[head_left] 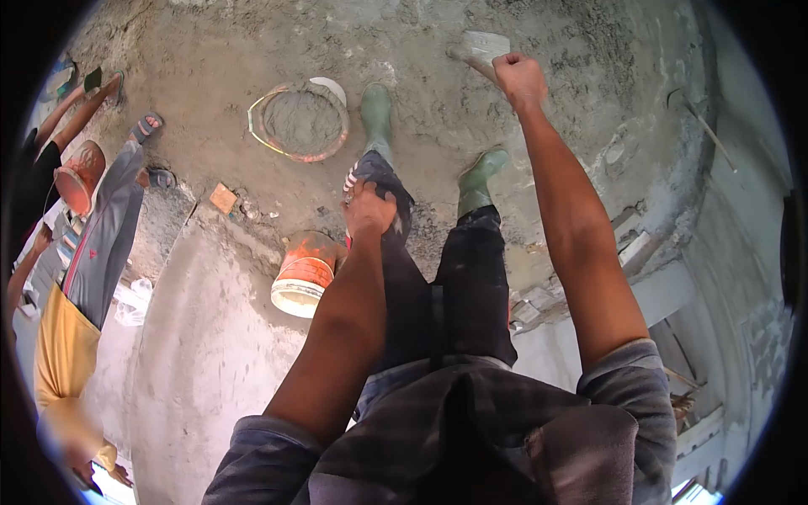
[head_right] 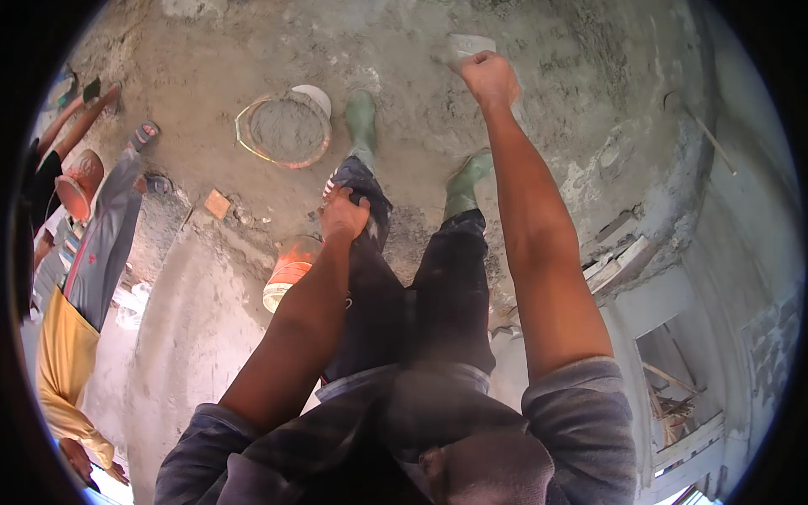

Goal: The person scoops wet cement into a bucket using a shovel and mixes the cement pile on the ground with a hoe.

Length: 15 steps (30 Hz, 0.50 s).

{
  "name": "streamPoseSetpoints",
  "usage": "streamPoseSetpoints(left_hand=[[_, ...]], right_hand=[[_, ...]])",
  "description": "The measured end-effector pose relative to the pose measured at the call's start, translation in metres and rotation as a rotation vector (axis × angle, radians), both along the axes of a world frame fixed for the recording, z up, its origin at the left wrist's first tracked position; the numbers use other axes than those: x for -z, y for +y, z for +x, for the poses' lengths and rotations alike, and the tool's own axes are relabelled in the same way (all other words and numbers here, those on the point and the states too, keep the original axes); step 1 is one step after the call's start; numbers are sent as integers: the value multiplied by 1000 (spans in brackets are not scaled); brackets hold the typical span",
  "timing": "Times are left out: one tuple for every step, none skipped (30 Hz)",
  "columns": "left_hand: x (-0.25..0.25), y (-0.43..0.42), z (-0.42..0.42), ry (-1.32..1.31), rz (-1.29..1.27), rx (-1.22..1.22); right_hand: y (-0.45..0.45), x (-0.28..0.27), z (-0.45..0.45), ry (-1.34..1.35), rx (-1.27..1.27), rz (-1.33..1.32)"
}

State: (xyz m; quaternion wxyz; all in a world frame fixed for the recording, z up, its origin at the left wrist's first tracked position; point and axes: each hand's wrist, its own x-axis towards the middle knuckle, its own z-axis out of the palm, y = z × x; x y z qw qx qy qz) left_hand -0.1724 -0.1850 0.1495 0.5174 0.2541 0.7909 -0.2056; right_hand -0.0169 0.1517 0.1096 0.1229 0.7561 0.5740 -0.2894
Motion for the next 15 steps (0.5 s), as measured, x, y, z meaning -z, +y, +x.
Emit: streamPoseSetpoints(left_hand=[[1, 1, -3, -7, -7, 0], [1, 4, -6, -13, -15, -1], [0, 8, -7, -7, -8, 4], [-1, 11, -8, 0, -3, 8], [-2, 14, -9, 10, 6, 13], [-2, 16, -10, 11, 16, -9], [-2, 17, -10, 11, 26, -30], [-4, 16, -9, 12, 34, -54], [-5, 13, -7, 13, 43, -81], [-3, 10, -6, 17, 55, -107], [-2, 8, -3, 19, 66, -133], [-1, 8, 1, 19, 84, -162], [0, 6, 5, 13, 100, -182], [-5, 0, 10, 6, 105, -198], [-9, -6, 15, 1, 87, -196]], right_hand=[[1, 0, -3, -1, -2, 5], [3, 0, -5, -13, 5, -14], [5, -1, -8, -20, 9, -32], [6, -1, -11, -26, 13, -51], [8, -2, -14, -21, 5, -51], [11, -3, -18, -15, -2, -48], [12, -4, -22, -9, -8, -45], [12, 2, -25, -19, -23, -14], [14, 10, -31, -26, -43, 18], [16, 17, -35, -30, -62, 53], [17, 16, -43, -14, -79, 36], [22, 14, -53, 3, -95, 21], [26, 9, -58, 14, -103, 5], [26, 3, -55, 0, -122, -33], [27, -4, -55, -3, -142, -69]])
